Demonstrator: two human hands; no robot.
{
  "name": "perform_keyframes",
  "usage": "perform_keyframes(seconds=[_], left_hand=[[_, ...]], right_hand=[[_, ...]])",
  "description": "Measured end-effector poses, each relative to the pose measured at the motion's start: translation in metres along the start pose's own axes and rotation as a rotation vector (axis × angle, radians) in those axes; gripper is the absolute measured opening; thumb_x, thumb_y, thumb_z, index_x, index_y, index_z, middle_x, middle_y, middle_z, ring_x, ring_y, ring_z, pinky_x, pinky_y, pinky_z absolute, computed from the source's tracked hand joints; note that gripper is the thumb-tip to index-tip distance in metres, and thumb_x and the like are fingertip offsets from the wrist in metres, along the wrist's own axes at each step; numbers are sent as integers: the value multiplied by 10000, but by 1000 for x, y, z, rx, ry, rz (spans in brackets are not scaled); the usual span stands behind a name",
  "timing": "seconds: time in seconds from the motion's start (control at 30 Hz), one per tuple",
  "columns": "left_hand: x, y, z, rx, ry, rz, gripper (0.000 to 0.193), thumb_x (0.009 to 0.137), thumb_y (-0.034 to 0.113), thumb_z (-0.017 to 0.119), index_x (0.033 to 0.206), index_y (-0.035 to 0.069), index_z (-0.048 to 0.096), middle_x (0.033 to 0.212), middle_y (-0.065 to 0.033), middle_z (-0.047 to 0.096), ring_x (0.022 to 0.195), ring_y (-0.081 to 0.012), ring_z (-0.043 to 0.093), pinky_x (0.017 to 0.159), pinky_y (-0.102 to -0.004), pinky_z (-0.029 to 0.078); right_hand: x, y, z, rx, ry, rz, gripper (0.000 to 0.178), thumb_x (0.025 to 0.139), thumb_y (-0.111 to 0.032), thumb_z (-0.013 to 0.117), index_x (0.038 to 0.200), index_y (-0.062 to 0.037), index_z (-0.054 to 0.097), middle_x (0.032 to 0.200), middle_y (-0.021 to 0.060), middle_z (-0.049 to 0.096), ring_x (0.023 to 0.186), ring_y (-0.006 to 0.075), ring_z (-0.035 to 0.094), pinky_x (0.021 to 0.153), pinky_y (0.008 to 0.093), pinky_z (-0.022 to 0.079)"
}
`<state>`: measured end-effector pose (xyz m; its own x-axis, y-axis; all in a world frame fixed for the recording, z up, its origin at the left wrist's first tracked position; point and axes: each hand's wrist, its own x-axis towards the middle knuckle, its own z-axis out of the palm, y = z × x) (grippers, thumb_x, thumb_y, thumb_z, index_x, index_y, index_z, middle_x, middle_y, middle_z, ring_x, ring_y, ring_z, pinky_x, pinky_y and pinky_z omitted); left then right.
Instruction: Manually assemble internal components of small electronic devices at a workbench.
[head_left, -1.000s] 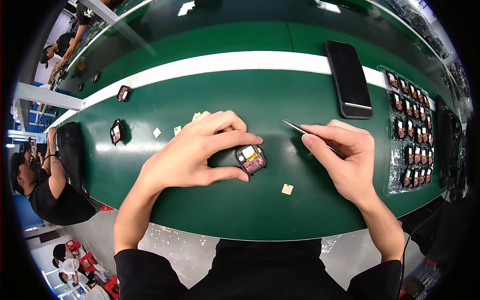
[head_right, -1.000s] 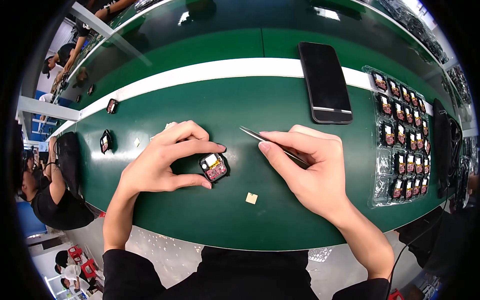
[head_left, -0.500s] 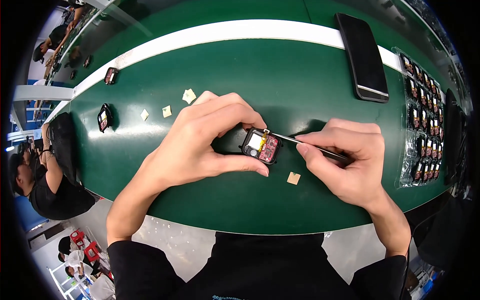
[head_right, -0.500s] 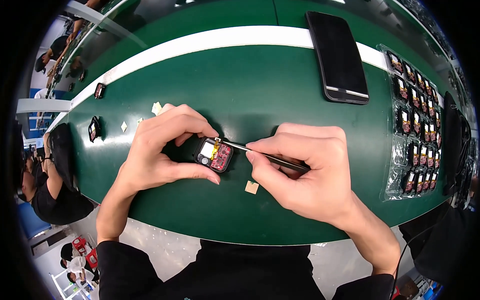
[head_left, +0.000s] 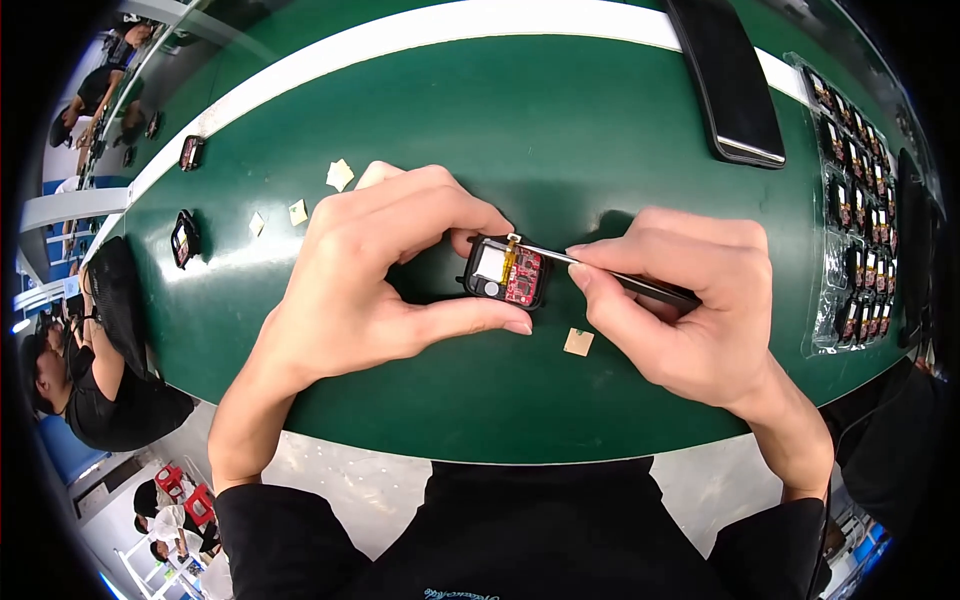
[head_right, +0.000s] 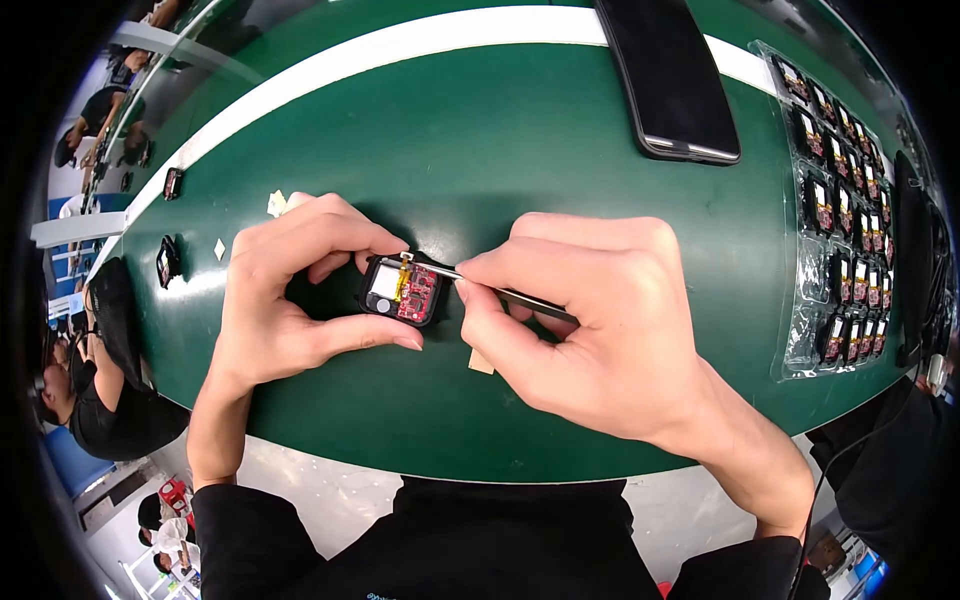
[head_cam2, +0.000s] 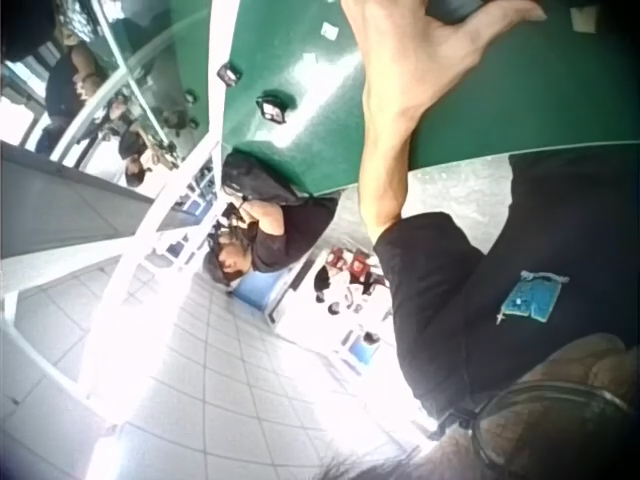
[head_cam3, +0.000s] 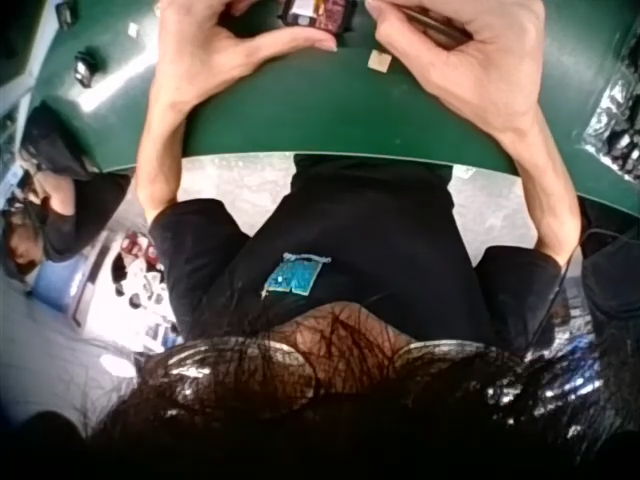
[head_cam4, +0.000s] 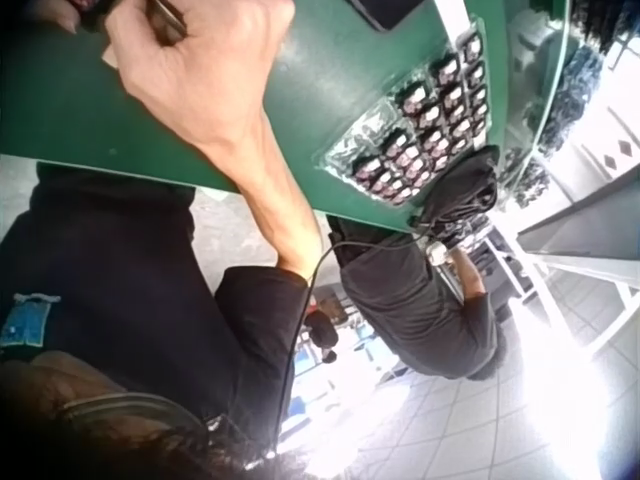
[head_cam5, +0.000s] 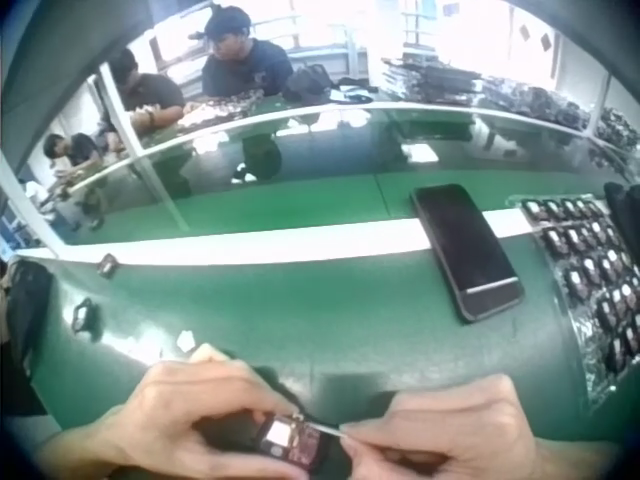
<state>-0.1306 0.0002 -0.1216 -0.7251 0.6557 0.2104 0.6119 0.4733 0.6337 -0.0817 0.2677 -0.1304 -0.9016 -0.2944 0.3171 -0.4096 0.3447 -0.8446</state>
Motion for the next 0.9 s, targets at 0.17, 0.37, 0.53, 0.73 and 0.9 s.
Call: perform_keyframes(seconds=[0.17,0.37,0.53,0.73,0.9], left_hand=[[3,0,-1,13,-28,-12,592,612,327,1081,1077,64,825,773,25,653,641,-118,433,661,-296,361],[1,7,-5,-11,-17,-110,516,704,352,1044,1068,76,804,760,6,649,653,-151,547,668,-316,393],[4,6,-1,46,17,0,499,711,354,1040,1048,68,807,767,-4,674,673,-156,615,661,-322,414],[2,-1,-1,31,24,12,571,623,319,1074,1075,60,840,733,15,637,620,-123,453,652,-306,379],[5,-12,-12,-35,-86,22,642,599,373,1078,1107,57,845,749,13,652,620,-110,448,663,-298,353]], right_hand=[[0,-3,-3,-25,-32,16,27,889,45,811,911,29,811,693,52,705,553,130,727,445,252,445],[-5,-1,-2,-212,53,-144,161,838,35,856,996,13,832,736,40,689,561,151,717,448,287,477],[-5,2,3,-300,70,-227,229,796,16,879,1020,0,832,761,23,659,558,157,668,451,300,478],[-4,1,5,-318,75,-242,202,817,36,859,1014,6,829,758,22,651,558,153,665,451,294,477],[-3,0,0,-61,-11,-65,105,898,74,813,997,40,823,732,50,688,560,135,716,446,264,472]])
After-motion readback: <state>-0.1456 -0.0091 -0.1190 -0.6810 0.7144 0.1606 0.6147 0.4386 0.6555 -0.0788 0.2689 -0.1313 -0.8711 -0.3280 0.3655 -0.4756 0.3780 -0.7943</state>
